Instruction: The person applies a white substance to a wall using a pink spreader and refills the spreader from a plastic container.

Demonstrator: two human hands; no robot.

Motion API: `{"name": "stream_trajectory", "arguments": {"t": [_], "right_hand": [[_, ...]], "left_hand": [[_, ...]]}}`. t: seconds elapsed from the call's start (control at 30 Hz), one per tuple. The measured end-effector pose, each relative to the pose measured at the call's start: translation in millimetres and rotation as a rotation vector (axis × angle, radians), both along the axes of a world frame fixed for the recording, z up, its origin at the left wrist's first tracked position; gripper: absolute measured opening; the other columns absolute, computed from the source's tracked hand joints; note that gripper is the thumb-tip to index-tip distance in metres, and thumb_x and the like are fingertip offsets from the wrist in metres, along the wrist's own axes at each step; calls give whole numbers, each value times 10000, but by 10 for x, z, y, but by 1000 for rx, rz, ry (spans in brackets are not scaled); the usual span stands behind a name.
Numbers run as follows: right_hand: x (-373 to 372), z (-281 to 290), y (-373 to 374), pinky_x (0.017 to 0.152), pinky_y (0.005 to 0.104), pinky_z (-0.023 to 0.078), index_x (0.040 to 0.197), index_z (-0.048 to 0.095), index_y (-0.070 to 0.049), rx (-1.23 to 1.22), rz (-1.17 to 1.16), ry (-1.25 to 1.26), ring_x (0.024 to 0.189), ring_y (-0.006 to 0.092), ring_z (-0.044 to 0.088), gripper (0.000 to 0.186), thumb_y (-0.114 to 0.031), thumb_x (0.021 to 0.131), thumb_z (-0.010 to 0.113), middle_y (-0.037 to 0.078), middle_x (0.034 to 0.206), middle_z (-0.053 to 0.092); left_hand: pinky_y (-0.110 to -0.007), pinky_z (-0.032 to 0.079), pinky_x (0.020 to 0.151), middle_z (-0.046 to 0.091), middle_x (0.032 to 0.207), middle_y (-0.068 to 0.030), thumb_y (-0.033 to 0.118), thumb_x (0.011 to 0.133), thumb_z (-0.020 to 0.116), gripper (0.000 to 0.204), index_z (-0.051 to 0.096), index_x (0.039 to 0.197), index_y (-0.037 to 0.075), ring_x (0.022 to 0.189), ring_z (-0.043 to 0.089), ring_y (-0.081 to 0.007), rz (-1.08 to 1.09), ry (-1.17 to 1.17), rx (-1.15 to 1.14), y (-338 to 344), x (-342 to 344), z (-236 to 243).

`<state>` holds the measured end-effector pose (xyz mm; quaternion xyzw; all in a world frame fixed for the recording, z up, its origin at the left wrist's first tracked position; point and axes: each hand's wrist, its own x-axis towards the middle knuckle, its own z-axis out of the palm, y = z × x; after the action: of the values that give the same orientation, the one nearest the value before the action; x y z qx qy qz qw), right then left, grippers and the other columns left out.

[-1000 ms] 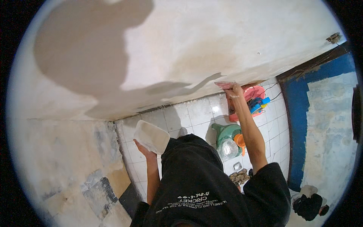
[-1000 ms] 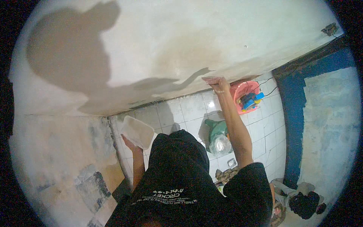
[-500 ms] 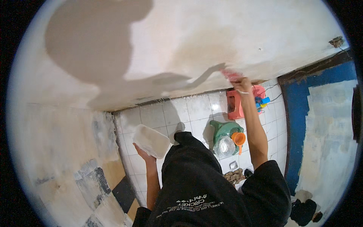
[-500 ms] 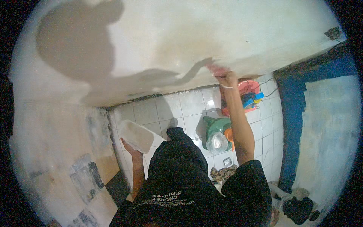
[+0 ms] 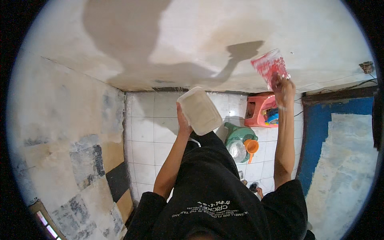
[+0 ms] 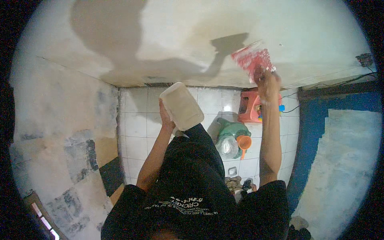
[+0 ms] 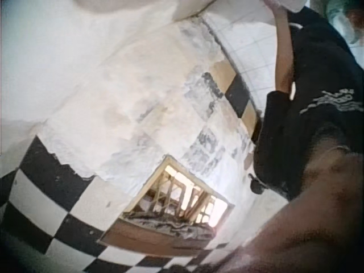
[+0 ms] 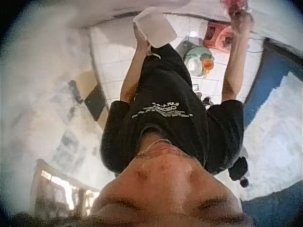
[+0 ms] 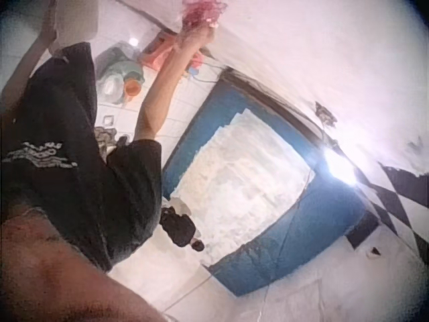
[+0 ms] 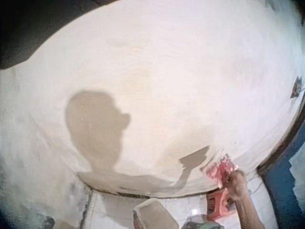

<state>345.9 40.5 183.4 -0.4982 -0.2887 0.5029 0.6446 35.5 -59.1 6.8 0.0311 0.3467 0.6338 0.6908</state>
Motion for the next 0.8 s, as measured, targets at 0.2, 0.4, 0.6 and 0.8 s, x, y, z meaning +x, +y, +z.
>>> {"name": "stream_trajectory", "arguments": {"t": [0.2, 0.4, 0.6, 0.8], "right_hand": [[-502, 268, -949, 533, 271, 452, 958, 569, 32, 190, 285, -1051, 609, 133, 565, 149, -103, 894, 573, 70, 737, 620], [-572, -118, -690, 621, 514, 476, 1010, 499, 60, -55, 459, -1487, 696, 445, 602, 265, -58, 788, 582, 291, 709, 588], [-248, -220, -381, 667, 559, 458, 964, 510, 68, -163, 561, -1445, 750, 500, 575, 251, -57, 764, 594, 328, 745, 583], [173, -627, -246, 704, 499, 469, 951, 536, 53, -180, 472, -1301, 807, 477, 582, 235, -52, 756, 614, 290, 803, 607]], "left_hand": [[-442, 484, 923, 554, 1218, -138, 645, 897, 342, 719, 431, 1319, 69, 1078, 575, -286, -166, -184, 201, 233, 673, 294], [-426, 477, 934, 547, 1225, -142, 611, 929, 299, 686, 436, 1306, 54, 1082, 570, -288, -243, -339, 62, 431, 1183, 48], [-474, 406, 1002, 504, 1273, -171, 611, 935, 259, 704, 403, 1327, 46, 1141, 517, -338, -287, -247, 83, 625, 1643, 8], [-393, 501, 880, 588, 1117, -124, 547, 957, 319, 606, 472, 1240, 33, 988, 602, -232, -336, -53, 116, 849, 2022, -39]]}}
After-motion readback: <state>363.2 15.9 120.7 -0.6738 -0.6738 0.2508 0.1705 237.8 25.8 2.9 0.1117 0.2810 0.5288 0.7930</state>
